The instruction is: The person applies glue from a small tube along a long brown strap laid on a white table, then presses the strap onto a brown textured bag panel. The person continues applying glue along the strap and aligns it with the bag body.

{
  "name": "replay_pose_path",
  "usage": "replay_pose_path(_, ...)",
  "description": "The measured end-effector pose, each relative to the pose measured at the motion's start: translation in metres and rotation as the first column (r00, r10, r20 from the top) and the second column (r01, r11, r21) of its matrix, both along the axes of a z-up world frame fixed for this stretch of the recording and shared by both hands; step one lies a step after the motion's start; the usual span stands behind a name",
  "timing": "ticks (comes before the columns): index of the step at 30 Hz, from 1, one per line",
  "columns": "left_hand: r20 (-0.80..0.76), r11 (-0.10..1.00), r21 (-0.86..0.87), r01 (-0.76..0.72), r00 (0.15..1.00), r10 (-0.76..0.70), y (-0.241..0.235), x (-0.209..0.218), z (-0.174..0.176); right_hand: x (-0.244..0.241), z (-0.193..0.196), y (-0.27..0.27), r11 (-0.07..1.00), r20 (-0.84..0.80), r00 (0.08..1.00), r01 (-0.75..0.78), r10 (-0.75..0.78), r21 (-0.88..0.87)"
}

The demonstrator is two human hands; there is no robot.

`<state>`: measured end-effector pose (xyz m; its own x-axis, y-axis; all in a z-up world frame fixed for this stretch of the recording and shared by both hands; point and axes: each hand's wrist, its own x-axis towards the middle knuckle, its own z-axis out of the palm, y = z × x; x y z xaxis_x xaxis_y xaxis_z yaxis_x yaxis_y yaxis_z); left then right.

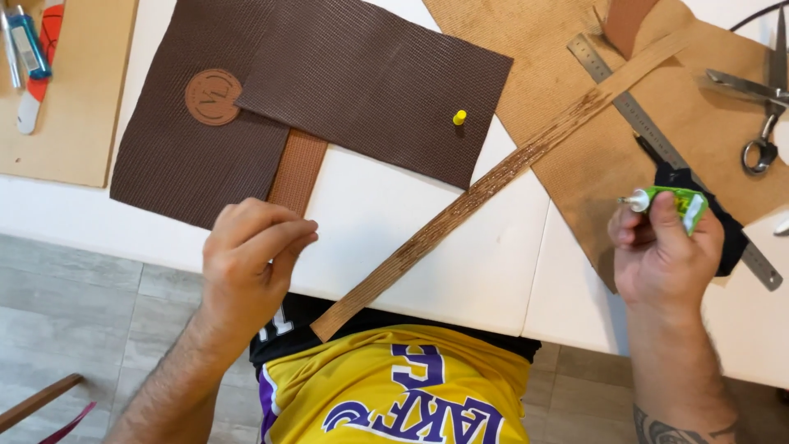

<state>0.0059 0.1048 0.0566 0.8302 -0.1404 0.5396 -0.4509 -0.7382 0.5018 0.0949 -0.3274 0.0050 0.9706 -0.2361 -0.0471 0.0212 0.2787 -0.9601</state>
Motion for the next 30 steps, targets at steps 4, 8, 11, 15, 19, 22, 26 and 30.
replay_pose_path(4,0.034,0.981,0.053,0.186,0.982,-0.188,-0.025,0.020,0.001,0.010,-0.003,-0.003,0.987,0.009,1.000,-0.023,0.025,-0.157)
replay_pose_path(8,0.072,0.941,0.128,0.313,0.943,-0.324,-0.055,0.052,0.013,0.031,0.001,-0.011,0.973,-0.012,0.999,-0.038,0.036,-0.228)
replay_pose_path(11,0.059,0.906,0.188,0.380,0.916,-0.397,-0.074,0.078,0.020,0.046,0.000,-0.018,0.974,-0.025,0.998,-0.064,0.060,-0.217)
replay_pose_path(15,0.073,0.896,0.310,0.317,0.932,-0.355,-0.094,0.125,0.012,0.069,0.001,-0.016,0.949,-0.064,0.992,-0.121,0.106,-0.292)
replay_pose_path(19,0.081,0.879,0.381,0.288,0.936,-0.342,-0.128,0.176,0.003,0.094,0.006,-0.006,0.859,0.014,0.986,-0.139,0.167,-0.492)
replay_pose_path(22,0.188,0.862,0.261,0.434,0.853,-0.486,-0.169,0.215,0.003,0.117,-0.014,-0.003,0.831,0.116,0.970,-0.119,0.215,-0.544)
replay_pose_path(26,0.123,0.804,0.275,0.528,0.810,-0.574,-0.222,0.263,-0.005,0.119,0.008,0.014,0.802,-0.011,0.956,-0.252,0.292,-0.541)
replay_pose_path(30,-0.025,0.745,0.315,0.588,0.790,-0.613,-0.248,0.289,-0.013,0.124,0.009,0.009,0.683,-0.065,0.981,-0.174,0.183,-0.710)
